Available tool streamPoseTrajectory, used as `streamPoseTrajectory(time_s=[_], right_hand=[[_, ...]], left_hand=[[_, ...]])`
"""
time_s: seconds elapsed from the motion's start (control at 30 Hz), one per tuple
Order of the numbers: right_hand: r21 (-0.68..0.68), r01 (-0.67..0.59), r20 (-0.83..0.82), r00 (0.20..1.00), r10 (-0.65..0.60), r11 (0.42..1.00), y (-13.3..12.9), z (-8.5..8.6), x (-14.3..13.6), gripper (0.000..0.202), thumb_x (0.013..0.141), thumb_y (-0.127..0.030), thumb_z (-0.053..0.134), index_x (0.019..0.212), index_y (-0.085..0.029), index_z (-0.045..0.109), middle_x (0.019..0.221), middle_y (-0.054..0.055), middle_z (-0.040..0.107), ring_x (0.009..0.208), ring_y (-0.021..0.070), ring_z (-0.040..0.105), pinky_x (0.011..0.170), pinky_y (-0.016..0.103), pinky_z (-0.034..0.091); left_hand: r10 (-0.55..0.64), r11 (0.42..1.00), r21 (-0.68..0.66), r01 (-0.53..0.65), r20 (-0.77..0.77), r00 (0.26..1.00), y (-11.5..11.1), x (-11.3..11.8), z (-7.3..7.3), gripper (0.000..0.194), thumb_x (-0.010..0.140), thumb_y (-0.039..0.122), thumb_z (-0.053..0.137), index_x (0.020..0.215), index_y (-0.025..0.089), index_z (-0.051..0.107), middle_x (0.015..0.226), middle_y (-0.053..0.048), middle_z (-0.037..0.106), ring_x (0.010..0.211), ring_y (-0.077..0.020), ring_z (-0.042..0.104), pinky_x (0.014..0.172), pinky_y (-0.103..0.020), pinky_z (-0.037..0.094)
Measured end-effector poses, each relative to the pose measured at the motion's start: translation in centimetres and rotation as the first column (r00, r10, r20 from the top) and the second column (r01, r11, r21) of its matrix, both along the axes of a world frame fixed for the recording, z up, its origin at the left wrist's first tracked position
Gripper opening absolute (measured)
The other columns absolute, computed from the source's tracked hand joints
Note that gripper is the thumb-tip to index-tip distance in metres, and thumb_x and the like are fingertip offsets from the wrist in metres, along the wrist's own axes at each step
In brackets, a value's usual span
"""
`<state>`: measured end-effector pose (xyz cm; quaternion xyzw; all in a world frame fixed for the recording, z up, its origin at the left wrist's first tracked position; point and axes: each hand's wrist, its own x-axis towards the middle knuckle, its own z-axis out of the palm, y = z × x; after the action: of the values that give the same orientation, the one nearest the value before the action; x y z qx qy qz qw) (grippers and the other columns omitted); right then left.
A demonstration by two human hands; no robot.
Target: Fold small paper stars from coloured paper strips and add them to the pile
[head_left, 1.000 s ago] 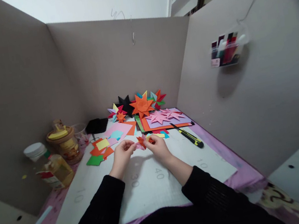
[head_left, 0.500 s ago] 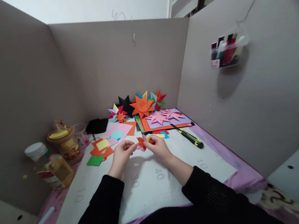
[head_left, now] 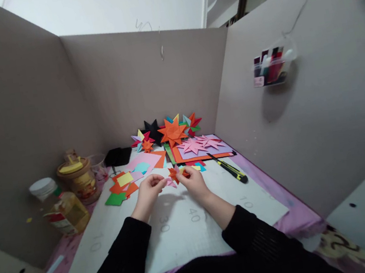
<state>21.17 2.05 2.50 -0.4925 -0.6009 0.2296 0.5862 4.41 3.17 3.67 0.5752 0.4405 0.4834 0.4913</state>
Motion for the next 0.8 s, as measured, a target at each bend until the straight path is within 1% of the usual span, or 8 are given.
streamPoseTrajectory(time_s=[0.1,0.23,0.4,0.57,0.8], right_hand=[[0.005,-0.029,0.011,1.000,0.029,1.000,-0.17,0.16,-0.13,0.018,0.072,-0.027,0.054,0.058,-0.017,0.050,0.059,-0.002,0.048,0.057,0.0113,0.043,0.054,0.022,0.033],[0.007,-0.037,0.007,0.999,0.037,0.999,-0.40,0.40,-0.28,0.019,0.071,-0.028,0.054,0.057,-0.017,0.048,0.058,-0.003,0.046,0.057,0.0106,0.042,0.053,0.022,0.033],[-0.040,-0.080,-0.022,0.997,0.079,0.996,-0.36,0.19,-0.40,0.020,0.072,-0.029,0.056,0.058,-0.017,0.050,0.058,-0.003,0.045,0.056,0.0102,0.041,0.052,0.022,0.032],[-0.106,-0.197,-0.097,0.977,0.187,0.975,-0.19,-0.27,-0.54,0.020,0.071,-0.032,0.060,0.061,-0.016,0.054,0.060,-0.002,0.052,0.058,0.0113,0.046,0.056,0.022,0.036],[-0.154,-0.298,-0.139,0.950,0.278,0.942,0.18,-0.54,-0.13,0.025,0.071,-0.039,0.064,0.064,-0.015,0.061,0.062,0.000,0.058,0.059,0.0122,0.048,0.058,0.023,0.037]], left_hand=[[0.001,1.000,0.000,-0.001,-0.006,1.000,-0.03,0.03,0.14,0.030,0.062,0.037,0.072,0.073,0.014,0.056,0.062,0.001,0.058,0.056,-0.0090,0.051,0.051,-0.019,0.038],[0.010,1.000,-0.001,-0.010,-0.001,1.000,-0.03,0.08,0.22,0.030,0.061,0.037,0.072,0.073,0.014,0.057,0.062,0.001,0.058,0.056,-0.0090,0.051,0.051,-0.019,0.038],[0.029,0.999,0.035,-0.029,0.005,1.000,-0.11,0.18,0.17,0.029,0.061,0.037,0.072,0.072,0.014,0.057,0.062,0.001,0.059,0.055,-0.0096,0.052,0.050,-0.020,0.037],[0.043,0.998,0.053,-0.045,0.025,0.999,-0.25,0.33,0.06,0.029,0.061,0.036,0.073,0.073,0.015,0.057,0.063,0.000,0.062,0.057,-0.0120,0.056,0.051,-0.021,0.039],[0.079,0.993,0.085,-0.079,-0.003,0.997,-0.37,0.24,0.25,0.027,0.062,0.035,0.072,0.073,0.014,0.058,0.064,-0.002,0.064,0.058,-0.0132,0.059,0.053,-0.022,0.041]])
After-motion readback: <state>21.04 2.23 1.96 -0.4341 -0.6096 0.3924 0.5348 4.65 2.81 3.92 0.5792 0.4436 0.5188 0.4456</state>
